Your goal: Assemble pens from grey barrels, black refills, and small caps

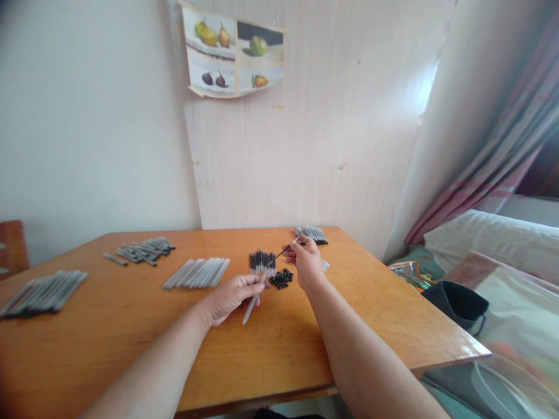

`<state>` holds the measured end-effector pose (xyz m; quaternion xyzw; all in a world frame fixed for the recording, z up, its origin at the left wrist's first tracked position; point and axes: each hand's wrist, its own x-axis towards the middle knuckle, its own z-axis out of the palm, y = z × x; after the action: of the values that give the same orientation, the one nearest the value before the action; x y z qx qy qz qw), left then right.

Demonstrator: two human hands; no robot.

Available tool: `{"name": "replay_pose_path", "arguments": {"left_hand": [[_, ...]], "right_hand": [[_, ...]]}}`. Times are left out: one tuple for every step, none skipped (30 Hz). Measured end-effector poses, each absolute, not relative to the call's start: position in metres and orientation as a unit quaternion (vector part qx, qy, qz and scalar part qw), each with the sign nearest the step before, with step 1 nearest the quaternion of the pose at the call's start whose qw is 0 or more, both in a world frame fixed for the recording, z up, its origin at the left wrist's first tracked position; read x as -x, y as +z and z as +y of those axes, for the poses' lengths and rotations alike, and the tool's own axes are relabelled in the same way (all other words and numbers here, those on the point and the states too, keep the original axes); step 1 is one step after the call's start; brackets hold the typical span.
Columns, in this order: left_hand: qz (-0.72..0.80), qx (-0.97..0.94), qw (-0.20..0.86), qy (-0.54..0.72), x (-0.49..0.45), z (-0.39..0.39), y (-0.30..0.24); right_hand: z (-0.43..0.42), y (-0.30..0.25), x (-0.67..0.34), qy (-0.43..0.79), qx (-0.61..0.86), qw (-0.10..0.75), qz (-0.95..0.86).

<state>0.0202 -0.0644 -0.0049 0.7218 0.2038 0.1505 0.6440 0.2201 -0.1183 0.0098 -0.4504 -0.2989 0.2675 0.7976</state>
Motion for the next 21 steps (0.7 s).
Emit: {"name": "replay_pose_path", "arguments": {"left_hand": [[0.203, -0.721, 0.645, 0.152, -0.0202, -0.0645, -0.0047], [0.203, -0.719, 0.647, 0.152, -0.0202, -0.0645, -0.0044], [0.202, -0.718, 0.649, 0.151, -0.0200, -0.0646, -0.0042], [0.202, -0.716, 0.651, 0.150, -0.0199, -0.0646, -0.0041], [0.203, -0.715, 0.652, 0.149, -0.0198, -0.0646, -0.0039], [0.204, -0.715, 0.652, 0.147, -0.0198, -0.0646, -0.0039], [0.205, -0.716, 0.652, 0.146, -0.0198, -0.0646, -0.0038], [0.206, -0.716, 0.651, 0.145, -0.0199, -0.0646, -0.0038], [0.206, -0.717, 0.649, 0.145, -0.0200, -0.0647, -0.0038], [0.206, -0.719, 0.648, 0.145, -0.0201, -0.0648, -0.0039], [0.206, -0.720, 0.646, 0.146, -0.0202, -0.0649, -0.0041], [0.205, -0.721, 0.645, 0.146, -0.0203, -0.0650, -0.0043], [0.205, -0.722, 0.644, 0.147, -0.0203, -0.0650, -0.0046], [0.204, -0.723, 0.643, 0.148, -0.0203, -0.0649, -0.0050], [0.204, -0.723, 0.643, 0.148, -0.0203, -0.0647, -0.0054], [0.204, -0.723, 0.643, 0.149, -0.0202, -0.0645, -0.0057], [0.204, -0.723, 0.644, 0.148, -0.0201, -0.0643, -0.0060], [0.203, -0.722, 0.644, 0.148, -0.0200, -0.0640, -0.0061], [0.203, -0.721, 0.646, 0.147, -0.0200, -0.0638, -0.0061], [0.203, -0.720, 0.647, 0.147, -0.0199, -0.0637, -0.0060], [0.203, -0.719, 0.648, 0.147, -0.0199, -0.0636, -0.0058]], "right_hand": [[-0.1185, 0.0102, -0.2200, 0.266, 0.451, 0.798, -0.300], [-0.1187, 0.0106, -0.2198, 0.263, 0.451, 0.798, -0.300], [-0.1188, 0.0108, -0.2197, 0.261, 0.453, 0.798, -0.300], [-0.1189, 0.0109, -0.2195, 0.259, 0.455, 0.797, -0.301], [-0.1188, 0.0109, -0.2194, 0.258, 0.457, 0.796, -0.301], [-0.1187, 0.0108, -0.2193, 0.257, 0.459, 0.795, -0.301], [-0.1186, 0.0106, -0.2192, 0.257, 0.460, 0.795, -0.302], [-0.1183, 0.0102, -0.2191, 0.257, 0.460, 0.794, -0.304], [-0.1180, 0.0097, -0.2191, 0.257, 0.460, 0.793, -0.306], [-0.1176, 0.0091, -0.2191, 0.256, 0.460, 0.792, -0.308], [-0.1171, 0.0084, -0.2191, 0.255, 0.461, 0.791, -0.311], [-0.1167, 0.0077, -0.2191, 0.255, 0.462, 0.790, -0.313], [-0.1162, 0.0070, -0.2191, 0.255, 0.463, 0.788, -0.315], [-0.1159, 0.0065, -0.2188, 0.254, 0.464, 0.787, -0.317], [-0.1158, 0.0061, -0.2184, 0.254, 0.464, 0.786, -0.319], [-0.1158, 0.0059, -0.2178, 0.254, 0.464, 0.785, -0.321], [-0.1160, 0.0059, -0.2169, 0.255, 0.465, 0.784, -0.324], [-0.1163, 0.0061, -0.2158, 0.255, 0.466, 0.781, -0.326], [-0.1167, 0.0063, -0.2147, 0.256, 0.468, 0.779, -0.329], [-0.1171, 0.0064, -0.2137, 0.257, 0.471, 0.776, -0.332], [-0.1175, 0.0066, -0.2128, 0.258, 0.474, 0.773, -0.333]]}}
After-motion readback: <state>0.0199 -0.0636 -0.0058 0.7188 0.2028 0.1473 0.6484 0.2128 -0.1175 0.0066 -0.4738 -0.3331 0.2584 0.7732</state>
